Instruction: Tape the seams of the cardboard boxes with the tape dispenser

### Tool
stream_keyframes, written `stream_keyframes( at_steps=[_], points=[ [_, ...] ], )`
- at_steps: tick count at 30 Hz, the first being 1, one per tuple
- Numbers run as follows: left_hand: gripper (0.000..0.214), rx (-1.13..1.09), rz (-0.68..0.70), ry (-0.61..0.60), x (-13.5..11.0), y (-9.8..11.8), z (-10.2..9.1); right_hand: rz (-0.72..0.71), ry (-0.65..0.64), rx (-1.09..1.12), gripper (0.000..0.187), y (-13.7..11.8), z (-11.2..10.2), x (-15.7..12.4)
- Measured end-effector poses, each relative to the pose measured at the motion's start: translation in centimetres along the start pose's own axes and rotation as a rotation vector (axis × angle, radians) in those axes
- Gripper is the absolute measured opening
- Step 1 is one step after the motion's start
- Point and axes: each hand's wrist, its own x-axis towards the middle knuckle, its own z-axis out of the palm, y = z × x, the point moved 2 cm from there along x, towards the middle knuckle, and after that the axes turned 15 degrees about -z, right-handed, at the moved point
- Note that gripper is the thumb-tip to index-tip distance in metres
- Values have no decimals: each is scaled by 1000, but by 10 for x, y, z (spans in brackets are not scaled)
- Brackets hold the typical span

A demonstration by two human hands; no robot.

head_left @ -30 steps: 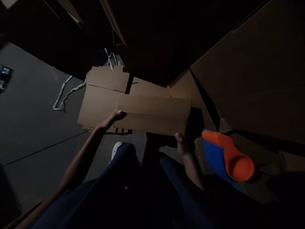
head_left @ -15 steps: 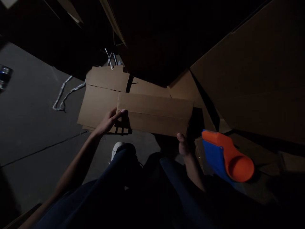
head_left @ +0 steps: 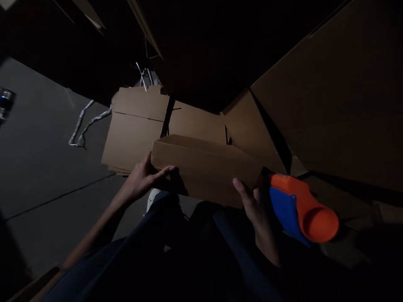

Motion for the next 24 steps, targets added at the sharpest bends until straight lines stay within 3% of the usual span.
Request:
stream_keyframes(
  at_steps=[3,6,9,13,19,24],
  points=[
    [62,-30,12,40,6,1,8,20,87,15,72,-7,8,6],
    [66,-75,89,143,15,5,14,-91,211,-8,85,-9,19,12],
    [69,-90,194,227,21,11,19,-204,167,-111,79,-11,24,21],
    [70,-103,298,284,26,14,27,-251,131,-182,79,-12,22,28],
    [93,1,302,420,25,15,33,-175,161,-181,109,-16,22,26],
    [88,-31,234,355,20,20,33,-101,166,-74,103,-15,25,26]
  ],
)
